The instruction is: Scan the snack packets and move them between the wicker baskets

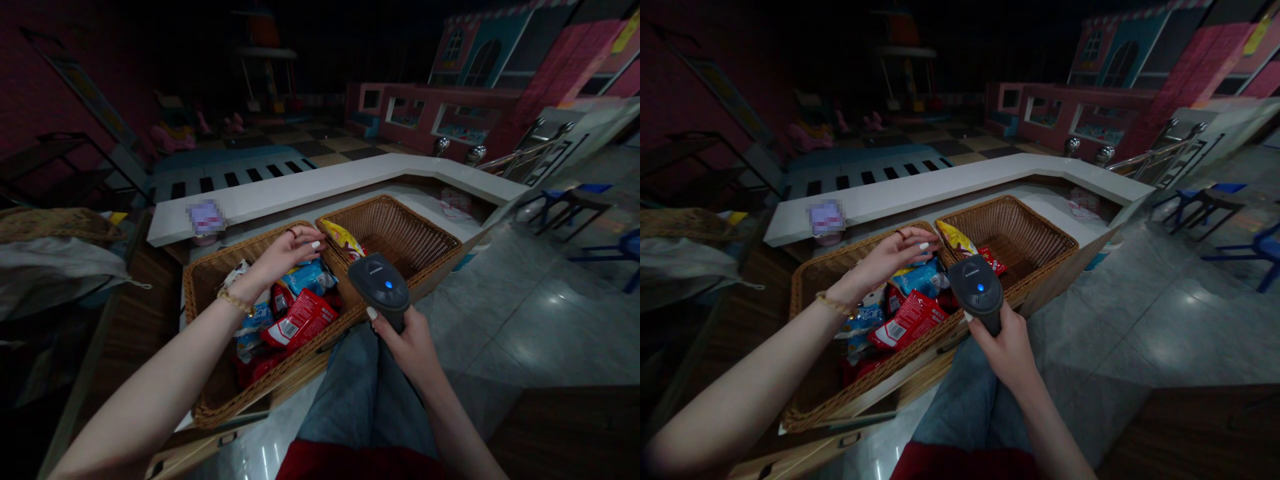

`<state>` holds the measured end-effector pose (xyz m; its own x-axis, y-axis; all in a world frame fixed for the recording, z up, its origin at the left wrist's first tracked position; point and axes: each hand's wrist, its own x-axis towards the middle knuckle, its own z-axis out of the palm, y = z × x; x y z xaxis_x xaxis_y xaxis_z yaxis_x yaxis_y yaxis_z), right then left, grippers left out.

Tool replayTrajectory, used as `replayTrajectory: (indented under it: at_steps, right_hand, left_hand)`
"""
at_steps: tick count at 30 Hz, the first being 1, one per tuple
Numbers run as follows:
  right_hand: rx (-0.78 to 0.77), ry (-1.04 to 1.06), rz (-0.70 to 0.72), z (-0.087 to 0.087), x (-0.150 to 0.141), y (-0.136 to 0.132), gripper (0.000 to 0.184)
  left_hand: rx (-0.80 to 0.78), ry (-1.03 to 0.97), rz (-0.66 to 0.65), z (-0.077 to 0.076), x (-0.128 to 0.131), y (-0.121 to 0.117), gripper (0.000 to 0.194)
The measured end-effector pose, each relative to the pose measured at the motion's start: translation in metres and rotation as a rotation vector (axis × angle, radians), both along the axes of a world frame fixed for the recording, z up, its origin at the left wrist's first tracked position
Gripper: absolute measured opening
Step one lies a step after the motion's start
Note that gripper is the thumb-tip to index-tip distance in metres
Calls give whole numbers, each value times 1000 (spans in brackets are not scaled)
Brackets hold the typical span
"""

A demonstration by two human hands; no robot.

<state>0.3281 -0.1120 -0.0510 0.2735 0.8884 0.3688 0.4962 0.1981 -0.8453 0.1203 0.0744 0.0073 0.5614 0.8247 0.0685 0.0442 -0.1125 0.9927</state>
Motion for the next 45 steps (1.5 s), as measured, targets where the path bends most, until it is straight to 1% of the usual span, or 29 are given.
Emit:
replayTrajectory:
  at_steps: [2, 4, 6, 8, 9, 11, 12, 14, 16, 17, 19, 22, 24, 28, 31, 33, 36, 39, 42, 43, 45]
  right_hand:
    - [-5, 9, 16, -1, 1, -1, 13]
    - [-9, 13, 25, -1, 3, -1, 13]
    - [-13, 10, 23, -1, 4, 0, 13]
    - [-17, 7, 20, 0, 4, 0, 14]
    - [-19, 9, 23, 0, 4, 1, 15]
    - [-25, 8, 17, 1, 4, 0, 15]
    - [-25, 8, 19, 1, 4, 0, 15]
    - [-20, 9, 22, 1, 4, 0, 16]
    - [-16, 9, 25, 1, 4, 0, 16]
    - [-15, 10, 26, 2, 3, 1, 16]
    - [-10, 12, 30, 2, 3, 1, 16]
    - [2, 17, 31, 3, 3, 2, 14]
    - [7, 16, 30, 4, 2, 3, 14]
    - [8, 20, 23, 2, 1, 3, 14]
    - [3, 11, 22, 1, 0, 3, 14]
    - [4, 2, 25, 0, -1, 3, 15]
    - [9, -7, 26, 1, -1, 3, 15]
    - [12, -11, 21, 2, -2, 3, 14]
    - [7, -9, 21, 1, -2, 3, 15]
    - [4, -8, 24, 1, -2, 4, 16]
    - [-2, -4, 32, 1, -2, 4, 16]
  left_hand:
    - [154, 108, 26, -2, -5, 7, 29]
    - [332, 247, 96, -3, -12, 15, 29]
    - [492, 436, 168, -3, -18, 22, 33]
    - [598, 653, 198, -2, -24, 24, 38]
    - [632, 757, 195, -2, -25, 25, 41]
    - [661, 940, 148, -4, -27, 25, 48]
    - [658, 1009, 108, -5, -27, 25, 53]
    - [640, 1082, 22, -10, -27, 27, 61]
    - [639, 1082, -30, -15, -27, 29, 66]
    - [651, 1072, -35, -17, -28, 30, 67]
    - [683, 1074, -10, -20, -28, 33, 67]
    - [699, 1079, 25, -19, -28, 35, 63]
    - [677, 1034, 57, -15, -28, 36, 58]
    - [592, 830, 152, -8, -30, 33, 47]
    - [500, 708, 155, -4, -29, 29, 51]
    - [466, 680, 149, -4, -29, 28, 54]
    - [469, 761, 168, -4, -29, 29, 55]
    - [368, 805, 148, -2, -31, 31, 61]
    - [214, 734, 88, 1, -32, 31, 63]
    - [160, 718, 65, 3, -33, 30, 61]
    - [62, 695, 20, 7, -35, 28, 51]
